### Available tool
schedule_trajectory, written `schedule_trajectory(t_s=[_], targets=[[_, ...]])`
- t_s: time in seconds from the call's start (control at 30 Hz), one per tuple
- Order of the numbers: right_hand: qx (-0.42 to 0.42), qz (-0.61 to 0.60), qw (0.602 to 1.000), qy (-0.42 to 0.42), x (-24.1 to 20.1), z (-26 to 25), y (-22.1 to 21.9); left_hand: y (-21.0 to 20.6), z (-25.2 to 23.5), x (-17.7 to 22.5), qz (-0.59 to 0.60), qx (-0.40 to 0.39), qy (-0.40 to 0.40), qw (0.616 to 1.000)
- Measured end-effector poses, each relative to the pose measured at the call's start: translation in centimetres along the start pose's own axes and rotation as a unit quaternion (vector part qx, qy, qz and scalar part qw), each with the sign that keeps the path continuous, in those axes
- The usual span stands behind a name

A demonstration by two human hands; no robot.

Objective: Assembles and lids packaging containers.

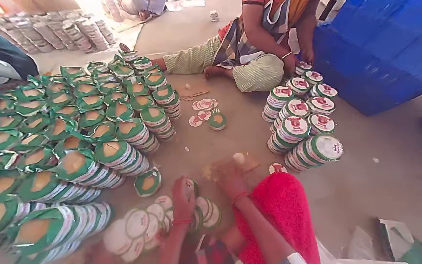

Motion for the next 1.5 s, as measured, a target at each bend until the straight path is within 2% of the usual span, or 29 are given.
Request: schedule_trajectory(t_s=[0.07,0.13,0.5,0.8,0.97,1.07,1.13,1.3,1.43,1.5], targets=[[-0.025,0.023,0.994,0.106,-2.5,0.9,-1.5,0.1,0.3,-0.3,0.026,0.009,0.007,1.000],[-0.056,0.034,0.985,0.162,-4.1,1.3,-2.9,-0.1,0.4,-0.7,0.027,0.013,-0.007,1.000],[-0.043,0.017,0.980,0.195,-5.3,2.1,-4.6,-0.2,1.0,-1.3,0.049,0.070,-0.028,0.996],[0.011,0.142,0.949,0.283,-5.5,3.0,-4.9,-0.3,1.0,-1.5,0.084,0.086,-0.020,0.992],[-0.035,0.163,0.936,0.310,-5.6,4.8,-5.2,-0.2,0.8,-1.5,0.087,0.082,-0.018,0.993],[-0.028,0.097,0.961,0.258,-5.6,4.6,-3.8,-0.3,0.7,-1.7,0.090,0.074,-0.014,0.993],[-0.057,0.072,0.973,0.213,-5.6,3.7,-3.3,-0.3,0.9,-1.8,0.090,0.074,-0.009,0.993],[-0.069,0.081,0.968,0.228,-5.8,2.1,-4.3,-0.2,0.8,-1.7,0.090,0.079,-0.009,0.993],[-0.116,0.118,0.959,0.229,-6.0,2.8,-5.3,-0.3,0.9,-1.8,0.091,0.084,-0.013,0.992],[-0.105,0.095,0.965,0.220,-5.6,3.4,-6.0,-0.2,0.9,-1.7,0.091,0.081,-0.013,0.992]])
Point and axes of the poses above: each hand's wrist, its own z-axis away from the middle knuckle, its own y-axis out of the back of the hand, x = y × z, the point moved 7 cm from there along -z, towards the middle knuckle, and after that the axes turned 5 degrees about -y, right-handed, at the moved point
